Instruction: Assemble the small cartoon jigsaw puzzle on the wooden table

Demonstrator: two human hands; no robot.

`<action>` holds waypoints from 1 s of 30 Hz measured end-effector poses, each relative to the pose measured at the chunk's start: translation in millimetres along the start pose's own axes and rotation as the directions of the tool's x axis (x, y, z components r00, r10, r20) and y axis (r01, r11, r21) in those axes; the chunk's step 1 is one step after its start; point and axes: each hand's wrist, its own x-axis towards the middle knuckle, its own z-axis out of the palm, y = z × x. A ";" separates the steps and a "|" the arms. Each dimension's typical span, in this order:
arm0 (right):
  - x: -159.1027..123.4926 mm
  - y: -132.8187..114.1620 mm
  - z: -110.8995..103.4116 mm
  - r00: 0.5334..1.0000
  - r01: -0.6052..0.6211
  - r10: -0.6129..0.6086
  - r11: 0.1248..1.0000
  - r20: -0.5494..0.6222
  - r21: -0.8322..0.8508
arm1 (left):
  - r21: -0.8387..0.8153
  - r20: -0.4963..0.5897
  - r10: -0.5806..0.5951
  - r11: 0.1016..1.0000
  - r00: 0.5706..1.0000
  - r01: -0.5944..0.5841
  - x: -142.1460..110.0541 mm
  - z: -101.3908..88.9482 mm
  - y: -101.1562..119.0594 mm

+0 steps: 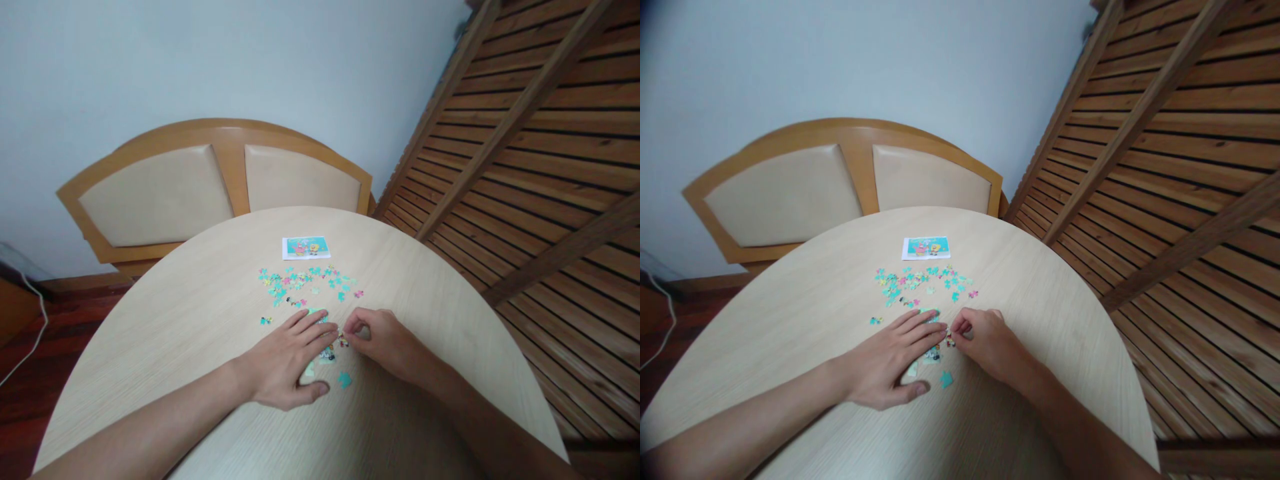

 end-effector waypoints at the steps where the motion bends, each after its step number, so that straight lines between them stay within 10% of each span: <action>1: -0.2 -1.3 -0.2 1.000 0.016 -0.015 0.999 0.007 -0.044 | -0.004 -0.005 0.002 1.000 1.000 -0.002 -0.2 0.5 -0.6; 30: -1.7 9.3 -4.1 0.985 0.159 -0.144 0.970 0.091 -0.182 | 0.003 0.016 -0.019 1.000 1.000 0.019 -1.6 -0.2 -0.1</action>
